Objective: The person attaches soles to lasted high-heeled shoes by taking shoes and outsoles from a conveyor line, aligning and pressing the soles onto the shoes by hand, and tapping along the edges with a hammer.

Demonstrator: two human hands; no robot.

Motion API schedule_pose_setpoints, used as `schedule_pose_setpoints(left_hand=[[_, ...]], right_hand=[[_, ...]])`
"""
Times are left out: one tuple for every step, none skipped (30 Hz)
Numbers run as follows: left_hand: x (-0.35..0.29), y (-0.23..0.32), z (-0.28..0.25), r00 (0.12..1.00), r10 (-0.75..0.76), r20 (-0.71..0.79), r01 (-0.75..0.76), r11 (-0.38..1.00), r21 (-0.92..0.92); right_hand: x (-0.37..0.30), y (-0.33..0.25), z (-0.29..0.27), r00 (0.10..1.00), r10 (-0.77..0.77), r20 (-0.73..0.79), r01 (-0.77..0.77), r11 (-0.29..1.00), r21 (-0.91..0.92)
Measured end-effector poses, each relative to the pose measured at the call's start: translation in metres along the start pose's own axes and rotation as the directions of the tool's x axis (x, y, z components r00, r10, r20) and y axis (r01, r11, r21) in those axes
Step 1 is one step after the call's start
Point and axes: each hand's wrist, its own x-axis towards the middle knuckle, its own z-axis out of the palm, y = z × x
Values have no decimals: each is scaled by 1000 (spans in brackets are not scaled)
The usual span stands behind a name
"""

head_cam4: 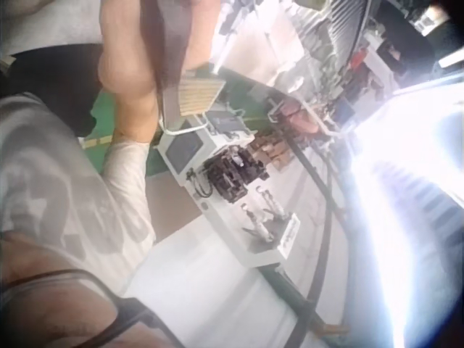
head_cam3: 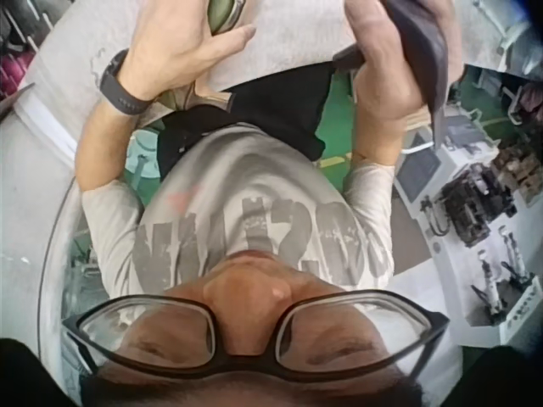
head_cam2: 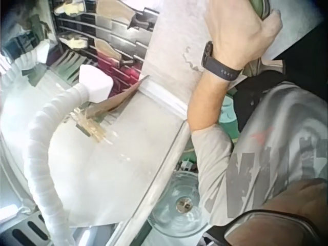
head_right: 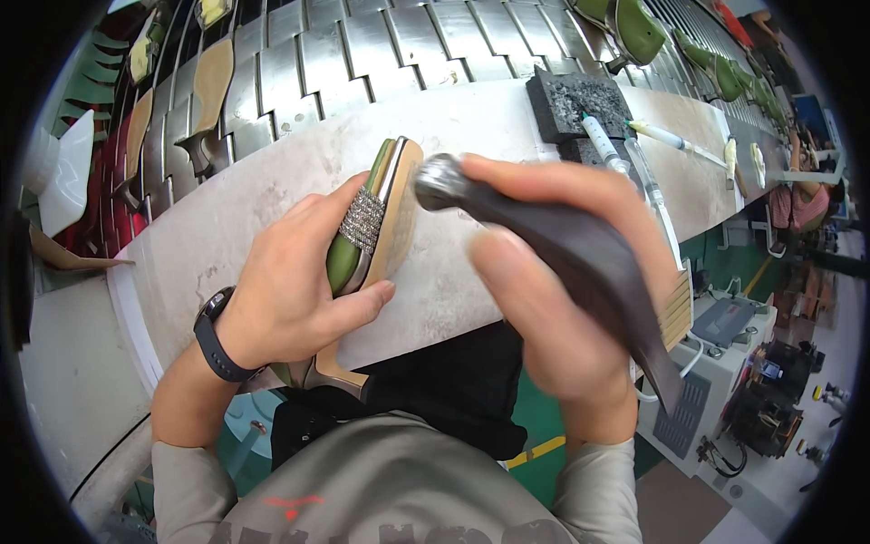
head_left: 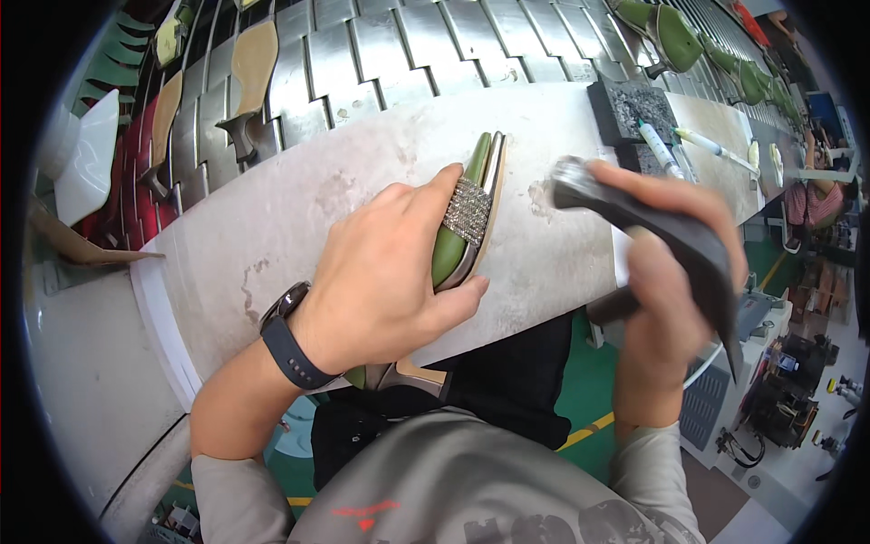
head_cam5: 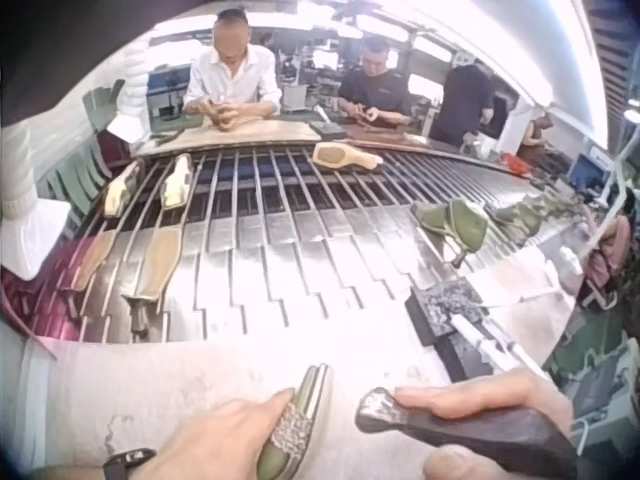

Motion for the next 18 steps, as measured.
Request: schedule_pose_setpoints(left_hand=[[0, 2, 1, 1000, 14, -3, -14, 1000, 10], [0, 4, 3, 1000, 14, -2, -14, 1000, 7], [-1, 4, 6, 999, 31, -29, -31, 999, 12], [-1, 3, 7, 997, 49, -55, -48, 999, 18], [-1, 2, 6, 997, 51, -50, -50, 999, 20], [-2, 1, 5, 999, 24, -29, -24, 1000, 7], [-3, 0, 3, 1000, -2, -8, 2, 1000, -4], [-5, -1, 3, 1000, -4, -5, 4, 1000, 5], [-3, -1, 1, 1000, 14, -6, -14, 1000, 15], [-4, -1, 1, 1000, 23, -8, -22, 999, 36], [-4, -1, 0, 1000, 28, -11, -28, 999, 46], [-1, 1, 0, 1000, 30, -1, -29, 998, 50], [-3, 4, -3, 1000, 15, 4, -15, 998, 65], [0, 7, -9, 1000, 22, -2, -22, 997, 74], [4, 10, -17, 993, -69, 99, 74, 996, -47], [9, 12, -26, 968, -145, 204, 177, 972, -152], [9, 8, -28, 969, -178, 171, 215, 950, -226], [4, 8, -34, 973, -176, 153, 206, 955, -212]], right_hand=[[-11, 2, 2, 991, -3, -134, 23, 989, 149], [-24, -4, 6, 981, 59, -187, 7, 943, 332], [-20, 2, 5, 996, 22, 89, -39, 980, 196], [-15, 10, 5, 932, 23, 361, -44, 998, 49], [-17, 22, 13, 962, 35, 270, -76, 987, 142], [-14, 18, 13, 897, 283, 340, -391, 866, 311], [-10, 25, 17, 934, 191, 301, -286, 906, 311], [0, 36, 22, 960, 94, 262, -176, 935, 308], [12, 39, 22, 970, 45, 239, -117, 947, 299], [21, 43, 25, 971, 104, 214, -166, 940, 298], [34, 45, 27, 978, 80, 194, -128, 960, 248], [42, 49, 25, 982, 104, 158, -144, 953, 268], [48, 53, 25, 973, 177, 146, -214, 930, 298], [53, 57, 25, 959, 247, 136, -279, 902, 329], [54, 70, 27, 952, 283, 112, -305, 875, 375], [53, 90, 33, 945, 314, 90, -321, 846, 425], [49, 108, 35, 933, 355, 65, -356, 877, 322], [47, 105, 35, 936, 350, 40, -335, 852, 401]])
